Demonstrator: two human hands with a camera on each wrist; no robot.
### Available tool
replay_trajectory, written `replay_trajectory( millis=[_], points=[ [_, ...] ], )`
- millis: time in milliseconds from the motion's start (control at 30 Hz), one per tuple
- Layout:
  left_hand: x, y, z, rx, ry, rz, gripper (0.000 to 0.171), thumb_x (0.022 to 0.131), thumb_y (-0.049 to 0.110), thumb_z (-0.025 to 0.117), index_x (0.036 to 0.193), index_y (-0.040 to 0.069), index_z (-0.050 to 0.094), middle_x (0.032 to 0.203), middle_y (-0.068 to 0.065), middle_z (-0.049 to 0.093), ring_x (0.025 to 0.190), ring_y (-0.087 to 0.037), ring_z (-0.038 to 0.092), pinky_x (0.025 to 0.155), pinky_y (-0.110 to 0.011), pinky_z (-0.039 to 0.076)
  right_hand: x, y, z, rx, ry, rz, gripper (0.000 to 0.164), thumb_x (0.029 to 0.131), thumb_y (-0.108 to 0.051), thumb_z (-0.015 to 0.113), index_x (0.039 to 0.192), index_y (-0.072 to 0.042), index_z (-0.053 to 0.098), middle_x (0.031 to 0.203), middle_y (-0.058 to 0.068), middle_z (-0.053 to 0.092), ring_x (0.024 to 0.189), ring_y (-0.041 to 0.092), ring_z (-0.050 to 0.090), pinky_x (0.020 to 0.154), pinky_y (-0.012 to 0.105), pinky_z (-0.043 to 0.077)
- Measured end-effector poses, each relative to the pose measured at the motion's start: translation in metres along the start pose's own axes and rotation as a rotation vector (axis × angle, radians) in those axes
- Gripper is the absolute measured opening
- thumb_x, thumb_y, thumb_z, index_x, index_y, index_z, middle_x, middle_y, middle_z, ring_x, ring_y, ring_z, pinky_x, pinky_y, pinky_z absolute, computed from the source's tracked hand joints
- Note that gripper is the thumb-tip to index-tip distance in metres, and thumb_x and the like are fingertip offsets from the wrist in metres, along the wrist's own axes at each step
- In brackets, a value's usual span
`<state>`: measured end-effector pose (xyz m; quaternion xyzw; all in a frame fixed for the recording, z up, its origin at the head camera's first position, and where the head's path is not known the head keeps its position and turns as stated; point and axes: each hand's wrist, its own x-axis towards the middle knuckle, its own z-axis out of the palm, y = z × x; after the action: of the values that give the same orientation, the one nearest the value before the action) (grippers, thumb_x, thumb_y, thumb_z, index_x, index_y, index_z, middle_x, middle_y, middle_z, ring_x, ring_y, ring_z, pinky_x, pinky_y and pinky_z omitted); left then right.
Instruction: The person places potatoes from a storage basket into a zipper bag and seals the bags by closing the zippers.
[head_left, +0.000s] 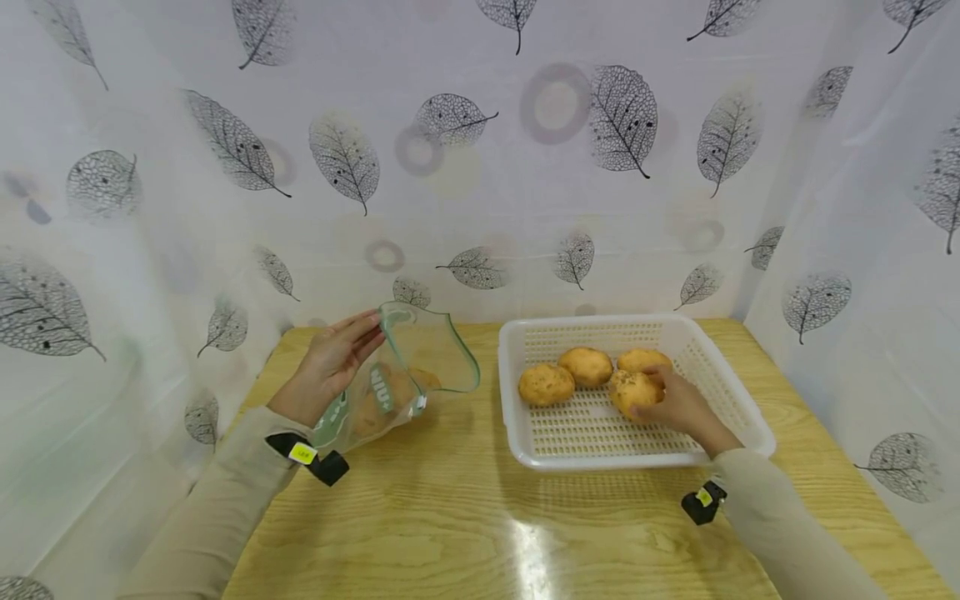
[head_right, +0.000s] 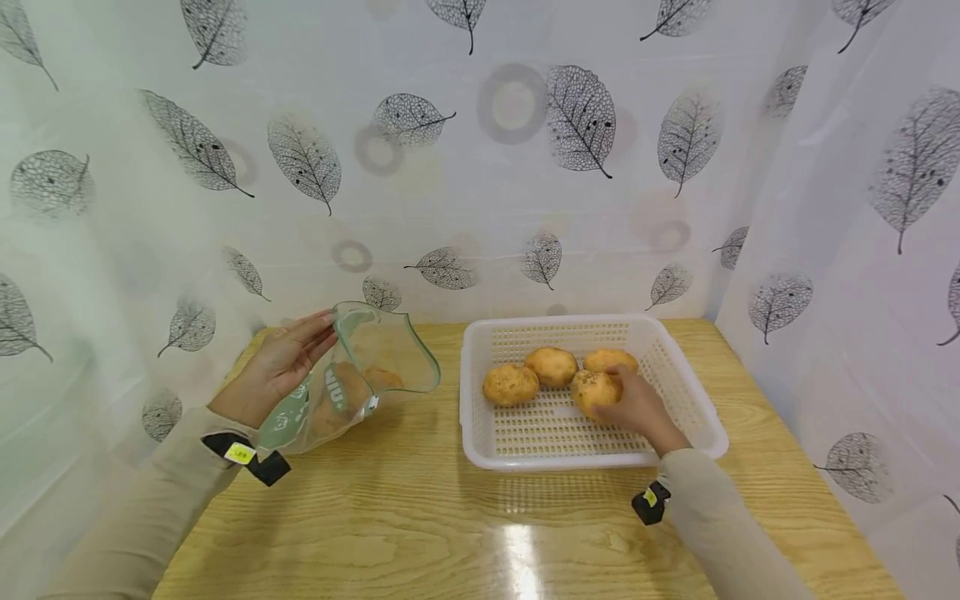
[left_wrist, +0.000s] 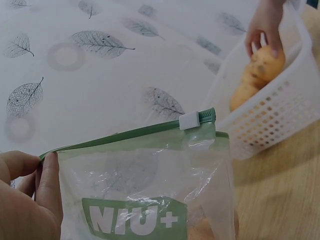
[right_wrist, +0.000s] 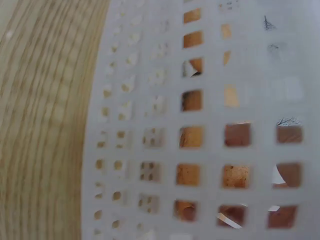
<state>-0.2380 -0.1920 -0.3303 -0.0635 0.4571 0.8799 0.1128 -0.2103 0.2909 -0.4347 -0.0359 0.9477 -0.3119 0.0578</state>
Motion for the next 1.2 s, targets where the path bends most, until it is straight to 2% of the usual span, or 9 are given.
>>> replay_trajectory(
  millis=[200, 433, 733, 900, 1100, 1200],
  points=[
    [0.002, 0.000, 0.002, 0.020, 0.026, 0.007, 0.018, 0.095, 0.000, 0.055, 0.091, 0.007, 0.071, 0.090, -0.004, 0.068, 0.082, -0.012, 0.067, 0.081, -0.018, 0.058, 0.001, -0.017, -0.005, 0.053, 0.017, -0.009, 0.077, 0.086, -0.033, 0.073, 0.136, 0.009, 0.032, 0.128, 0.040, 0.043, 0.111, 0.053, 0.049, 0.087, 0.060, 0.051],
    [0.005, 0.000, 0.004, 0.012, 0.031, 0.013, 0.022, 0.095, -0.001, 0.055, 0.084, 0.006, 0.073, 0.084, -0.005, 0.069, 0.077, -0.012, 0.068, 0.079, -0.018, 0.059, 0.003, -0.045, -0.008, 0.122, 0.031, -0.020, 0.075, 0.087, -0.032, 0.072, 0.137, 0.009, 0.034, 0.132, 0.036, 0.042, 0.117, 0.050, 0.046, 0.090, 0.057, 0.052],
    [0.003, 0.000, 0.002, 0.003, 0.025, 0.007, 0.020, 0.095, -0.001, 0.055, 0.087, 0.006, 0.072, 0.087, -0.005, 0.069, 0.079, -0.012, 0.068, 0.080, -0.018, 0.058, 0.005, -0.079, -0.002, 0.346, 0.000, -0.013, 0.078, 0.087, -0.034, 0.072, 0.143, 0.002, 0.032, 0.139, 0.030, 0.038, 0.121, 0.045, 0.045, 0.093, 0.048, 0.054],
    [0.000, 0.000, 0.001, -0.012, -0.002, -0.001, 0.017, 0.096, 0.000, 0.054, 0.094, 0.005, 0.071, 0.095, -0.005, 0.067, 0.085, -0.013, 0.068, 0.086, -0.019, 0.057, 0.009, -0.100, 0.003, 0.509, -0.047, -0.039, 0.075, 0.088, -0.027, 0.072, 0.144, 0.000, 0.031, 0.143, 0.028, 0.035, 0.124, 0.044, 0.044, 0.090, 0.041, 0.057],
    [-0.002, -0.001, 0.001, -0.004, -0.012, -0.003, 0.017, 0.096, 0.002, 0.054, 0.097, 0.006, 0.071, 0.099, -0.005, 0.066, 0.086, -0.013, 0.068, 0.088, -0.020, 0.056, 0.016, -0.126, 0.013, 0.657, -0.105, -0.078, 0.072, 0.088, -0.023, 0.072, 0.145, -0.003, 0.032, 0.144, 0.024, 0.034, 0.128, 0.041, 0.041, 0.097, 0.050, 0.052],
    [-0.002, -0.001, 0.002, -0.003, -0.014, 0.000, 0.016, 0.096, 0.002, 0.055, 0.097, 0.006, 0.070, 0.099, -0.005, 0.066, 0.086, -0.013, 0.068, 0.088, -0.020, 0.056, 0.018, -0.140, 0.018, 0.673, -0.116, -0.099, 0.071, 0.088, -0.022, 0.072, 0.145, -0.004, 0.033, 0.144, 0.023, 0.034, 0.128, 0.041, 0.041, 0.098, 0.047, 0.052]
  ],
)
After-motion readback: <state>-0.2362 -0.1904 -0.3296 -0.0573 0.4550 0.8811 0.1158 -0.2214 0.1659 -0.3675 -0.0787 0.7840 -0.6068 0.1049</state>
